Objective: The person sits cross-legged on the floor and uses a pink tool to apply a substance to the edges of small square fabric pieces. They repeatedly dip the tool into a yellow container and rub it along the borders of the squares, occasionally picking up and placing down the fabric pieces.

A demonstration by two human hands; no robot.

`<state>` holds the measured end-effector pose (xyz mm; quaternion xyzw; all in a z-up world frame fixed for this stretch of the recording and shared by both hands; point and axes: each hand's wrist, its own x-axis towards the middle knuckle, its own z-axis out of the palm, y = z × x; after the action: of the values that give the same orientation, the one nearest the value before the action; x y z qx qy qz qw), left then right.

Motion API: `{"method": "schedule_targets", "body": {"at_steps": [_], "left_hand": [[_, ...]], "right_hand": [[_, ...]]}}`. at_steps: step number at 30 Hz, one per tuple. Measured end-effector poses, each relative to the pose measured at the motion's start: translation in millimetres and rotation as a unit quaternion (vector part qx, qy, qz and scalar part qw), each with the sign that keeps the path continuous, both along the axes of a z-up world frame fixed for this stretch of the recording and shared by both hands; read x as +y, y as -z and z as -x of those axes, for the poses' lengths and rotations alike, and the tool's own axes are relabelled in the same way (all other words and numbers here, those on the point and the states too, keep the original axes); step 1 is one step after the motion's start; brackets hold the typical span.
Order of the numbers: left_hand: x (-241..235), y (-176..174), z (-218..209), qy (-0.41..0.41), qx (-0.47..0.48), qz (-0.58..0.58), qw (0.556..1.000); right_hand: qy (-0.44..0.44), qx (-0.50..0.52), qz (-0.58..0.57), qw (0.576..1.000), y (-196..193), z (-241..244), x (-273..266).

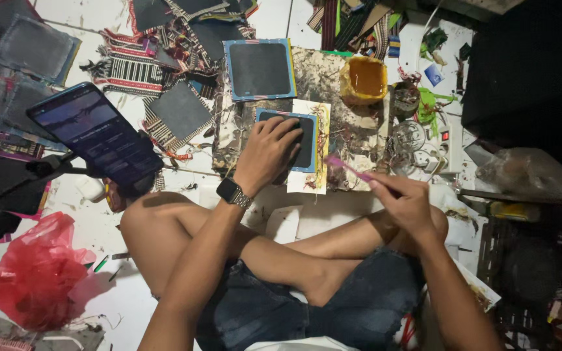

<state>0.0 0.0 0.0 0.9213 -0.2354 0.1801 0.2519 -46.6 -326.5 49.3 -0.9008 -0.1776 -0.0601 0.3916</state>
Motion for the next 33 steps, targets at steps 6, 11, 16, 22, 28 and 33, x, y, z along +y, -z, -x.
{"method": "schedule_targets", "body": {"at_steps": [6,11,16,22,28,33], "left_hand": [[-3.5,17.1,-4.1,-0.011,-0.016,-0.013,1.0],[-1.7,12.8,-4.3,-0.009,-0.01,-0.015,1.0],[-1.2,14.2,-6.4,-0.003,-0.009,-0.015,1.0],[-1.7,8.5,-2.9,-0.022,-0.003,-0.024,0.999],[-1.5,11.3,-4.9,-0.008,-0.016,-0.01,1.0],[-2.0,14.6,-4.6,-0.005,-0.019,-0.008,1.0]], "right_hand": [[-0.025,-0.013,0.039,0.999,6.5,-6.6,29.1],[0.013,-0.089,0.107,0.99,16.2,-42.9,47.4],[0.011,-0.196,0.154,0.968,31.6,-74.6,45.4],[-0.035,-0.158,0.136,0.978,24.9,-14.9,34.5],[-0.035,-0.014,0.042,0.998,10.8,18.1,25.7],[0.072,-0.115,0.089,0.987,-1.3,-30.2,16.9]]}}
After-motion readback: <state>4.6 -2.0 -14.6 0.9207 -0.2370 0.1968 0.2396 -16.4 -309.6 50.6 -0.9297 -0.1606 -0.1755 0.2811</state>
